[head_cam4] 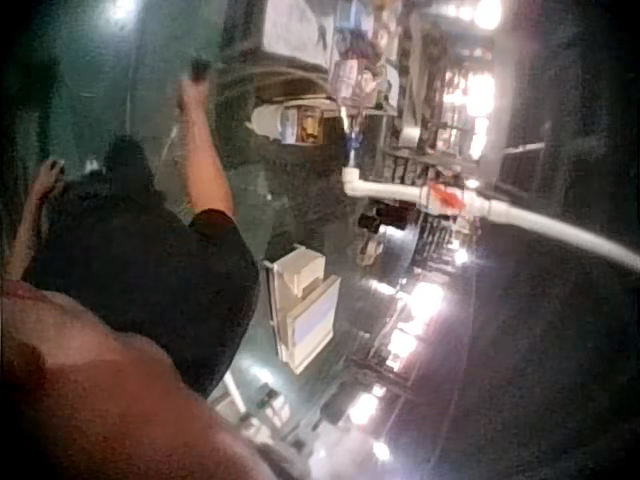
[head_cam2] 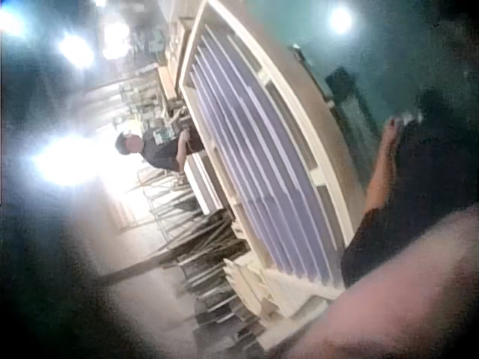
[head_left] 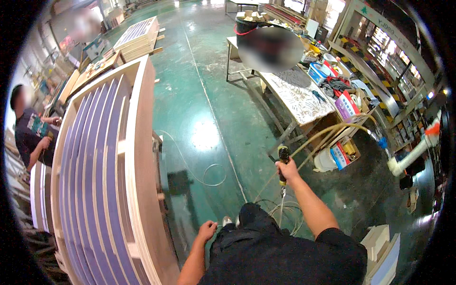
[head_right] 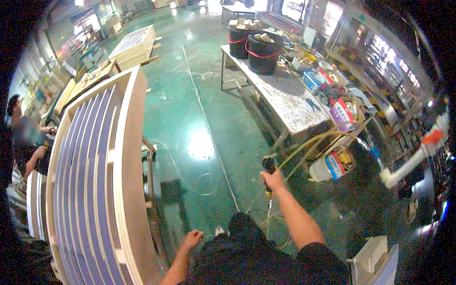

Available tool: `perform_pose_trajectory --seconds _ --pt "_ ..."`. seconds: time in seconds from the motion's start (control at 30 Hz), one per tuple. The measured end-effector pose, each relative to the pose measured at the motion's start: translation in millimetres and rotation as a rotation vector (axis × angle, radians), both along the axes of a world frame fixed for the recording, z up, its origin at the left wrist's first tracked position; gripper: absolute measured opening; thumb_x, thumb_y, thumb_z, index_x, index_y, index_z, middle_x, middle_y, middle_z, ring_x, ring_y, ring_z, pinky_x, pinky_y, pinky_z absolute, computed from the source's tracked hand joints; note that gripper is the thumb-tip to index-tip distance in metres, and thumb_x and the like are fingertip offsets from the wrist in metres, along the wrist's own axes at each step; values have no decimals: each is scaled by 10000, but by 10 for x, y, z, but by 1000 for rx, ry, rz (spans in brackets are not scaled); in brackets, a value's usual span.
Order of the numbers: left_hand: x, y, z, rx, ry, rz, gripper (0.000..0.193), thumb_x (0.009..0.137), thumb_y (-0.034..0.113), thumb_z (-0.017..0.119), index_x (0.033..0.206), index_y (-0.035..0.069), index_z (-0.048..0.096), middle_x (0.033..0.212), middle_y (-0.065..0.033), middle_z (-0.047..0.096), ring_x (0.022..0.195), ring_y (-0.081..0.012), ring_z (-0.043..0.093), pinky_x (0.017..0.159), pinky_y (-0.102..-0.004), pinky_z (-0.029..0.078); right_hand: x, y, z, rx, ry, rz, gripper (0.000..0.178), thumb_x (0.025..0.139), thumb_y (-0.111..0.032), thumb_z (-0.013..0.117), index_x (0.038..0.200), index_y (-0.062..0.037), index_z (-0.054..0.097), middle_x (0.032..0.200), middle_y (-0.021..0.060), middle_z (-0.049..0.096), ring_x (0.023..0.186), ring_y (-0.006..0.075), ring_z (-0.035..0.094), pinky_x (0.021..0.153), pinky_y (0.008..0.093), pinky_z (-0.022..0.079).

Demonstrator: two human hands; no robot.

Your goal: The person assembles a wooden furniture frame by attaching light-colored wooden slats to a purple slatted base. They use a pneumatic nail gun to secure the pieces, frequently walking to retrieve materials and repositioning the large frame on the workshop floor.

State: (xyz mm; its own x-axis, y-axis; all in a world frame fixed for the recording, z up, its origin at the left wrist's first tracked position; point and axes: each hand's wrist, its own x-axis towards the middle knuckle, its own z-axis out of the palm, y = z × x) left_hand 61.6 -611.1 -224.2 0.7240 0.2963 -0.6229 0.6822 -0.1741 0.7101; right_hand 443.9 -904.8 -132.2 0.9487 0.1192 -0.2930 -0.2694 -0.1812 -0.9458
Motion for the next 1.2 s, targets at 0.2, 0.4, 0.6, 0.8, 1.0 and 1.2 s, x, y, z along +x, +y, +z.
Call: perform_pose_trajectory --seconds 0.2,0.4,0.6,0.8,1.0,1.2 --pt "476 668 -814 99 404 -198 345 915 353 680 941 9 683 776 -98 694 736 -285 656 732 -418 519 1599 407 258 126 144 -103 169 866 -103 724 826 -45 570 621 46 575 480 173 549 469 338 462" --pt "1322 914 -899 183 509 38 356 921 355 665 953 0 682 833 -114 712 788 -294 668 758 -424 517 3418 557 -311 110 223 -253 175 878 -125 704 811 -56 559 601 37 532 447 167 528 427 338 446" --pt "3059 1254 -987 270 267 148 368 926 356 650 966 -8 681 890 -130 730 839 -302 679 783 -431 516 4726 617 143 356 373 -45 235 899 -221 718 802 -81 557 619 34 543 465 165 509 477 343 452" --pt "4994 2144 -911 100 309 0 314 933 314 656 934 1 652 831 -95 713 736 -238 657 674 -397 515 6067 465 -9 6 107 -218 194 862 -158 713 928 -53 564 668 47 571 504 168 544 475 333 469" --pt "6804 2347 -721 -129 178 133 191 959 229 628 963 39 655 764 -58 670 616 -131 584 540 -316 444 7120 202 -689 -926 63 -155 789 850 -245 682 1507 14 331 1315 296 605 1192 454 600 1011 482 477" --pt "7861 2777 -879 14 284 -32 232 960 225 622 938 2 679 823 -94 708 688 -201 641 625 -374 500 7496 -21 -1448 -1158 -26 -99 776 856 -185 695 1491 31 304 1146 344 631 1093 503 605 970 522 490"
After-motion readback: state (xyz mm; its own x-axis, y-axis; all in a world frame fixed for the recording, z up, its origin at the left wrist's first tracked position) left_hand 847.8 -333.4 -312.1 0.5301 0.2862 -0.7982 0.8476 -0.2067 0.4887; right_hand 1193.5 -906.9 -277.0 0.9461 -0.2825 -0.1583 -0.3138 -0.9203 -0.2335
